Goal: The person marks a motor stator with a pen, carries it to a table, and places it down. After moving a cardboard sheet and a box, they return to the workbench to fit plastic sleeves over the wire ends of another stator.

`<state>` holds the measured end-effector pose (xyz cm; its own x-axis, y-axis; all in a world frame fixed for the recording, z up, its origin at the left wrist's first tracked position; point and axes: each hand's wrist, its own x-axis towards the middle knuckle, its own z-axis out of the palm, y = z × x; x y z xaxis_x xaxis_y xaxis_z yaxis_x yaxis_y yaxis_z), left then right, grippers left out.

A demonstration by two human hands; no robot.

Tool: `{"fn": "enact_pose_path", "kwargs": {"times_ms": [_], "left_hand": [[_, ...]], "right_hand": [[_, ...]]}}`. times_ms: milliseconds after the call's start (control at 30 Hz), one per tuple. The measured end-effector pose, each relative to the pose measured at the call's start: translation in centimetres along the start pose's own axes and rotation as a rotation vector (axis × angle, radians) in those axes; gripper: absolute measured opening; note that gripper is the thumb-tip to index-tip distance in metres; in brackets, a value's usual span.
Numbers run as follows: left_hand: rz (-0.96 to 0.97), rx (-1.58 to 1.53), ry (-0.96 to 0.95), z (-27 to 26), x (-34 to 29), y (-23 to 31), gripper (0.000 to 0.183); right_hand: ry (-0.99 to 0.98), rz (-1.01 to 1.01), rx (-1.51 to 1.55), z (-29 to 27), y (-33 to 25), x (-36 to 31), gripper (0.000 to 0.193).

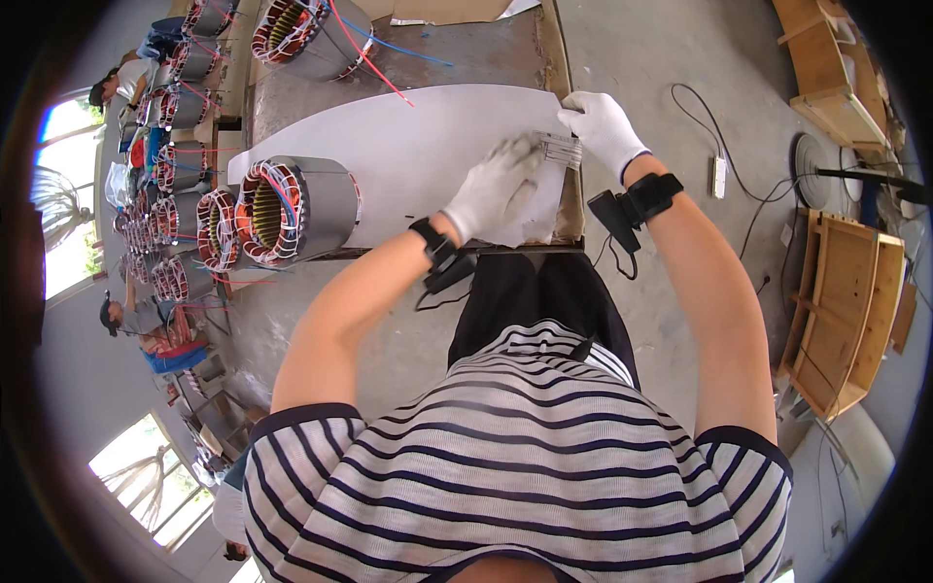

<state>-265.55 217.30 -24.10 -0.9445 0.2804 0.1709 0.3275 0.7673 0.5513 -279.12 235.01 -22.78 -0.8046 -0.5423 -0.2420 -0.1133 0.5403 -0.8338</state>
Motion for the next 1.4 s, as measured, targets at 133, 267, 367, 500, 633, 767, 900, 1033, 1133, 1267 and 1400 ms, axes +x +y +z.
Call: {"fn": "enact_pose_path", "kwargs": {"times_ms": [133, 267, 367, 500, 633, 767, 900, 1033, 1133, 1267, 1400], "left_hand": [[-0.027, -0.054, 0.01, -3.1, -4.3, 1.2, 0.04], [-0.676, 0.291, 0.376, -3.4, -8.2, -0.3, 0.046], [-1.002, 0.497, 0.296, 0.3, -9.3, 1.1, 0.054], [-0.721, 0.078, 0.242, 3.3, -4.2, 7.2, 0.052], [-0.499, 0.118, 0.56, 2.1, -4.0, 3.9, 0.04], [-0.421, 0.062, 0.54, 3.3, -0.9, 4.1, 0.024], [-0.58, -0.369, 0.697, 5.0, 1.2, 8.0, 0.01], [-0.353, -0.35, 0.635, 4.7, 1.2, 11.2, 0.01], [-0.241, -0.308, 0.618, 4.0, 1.6, 13.5, 0.011], [-0.098, -0.282, 0.58, 0.1, 0.8, 15.6, 0.012], [-0.37, 0.098, 0.594, -1.9, -5.8, 8.9, 0.022]], "right_hand": [[0.069, -0.048, 0.03, 0.7, -0.5, -3.9, 0.032], [0.046, 0.068, -0.142, 1.5, -1.7, -6.7, 0.032], [0.094, 0.134, -0.133, 2.8, -3.0, -7.9, 0.031], [0.028, 0.492, 0.494, 4.2, -2.5, -8.9, 0.028], [-0.035, 0.563, 1.192, 5.5, -4.0, -10.9, 0.034], [0.093, 0.607, 1.459, 7.9, -3.0, -10.3, 0.033], [0.154, 0.556, 1.62, 9.0, -1.0, -10.7, 0.032], [0.043, 0.065, 0.989, 7.9, 0.7, -13.5, 0.029], [-0.085, 0.057, 1.753, 7.4, 0.5, -14.1, 0.03], [-0.069, 0.333, 1.8, 5.9, 1.3, -12.6, 0.033], [-0.082, 0.261, 1.035, 6.0, -0.2, -12.5, 0.031]]}}
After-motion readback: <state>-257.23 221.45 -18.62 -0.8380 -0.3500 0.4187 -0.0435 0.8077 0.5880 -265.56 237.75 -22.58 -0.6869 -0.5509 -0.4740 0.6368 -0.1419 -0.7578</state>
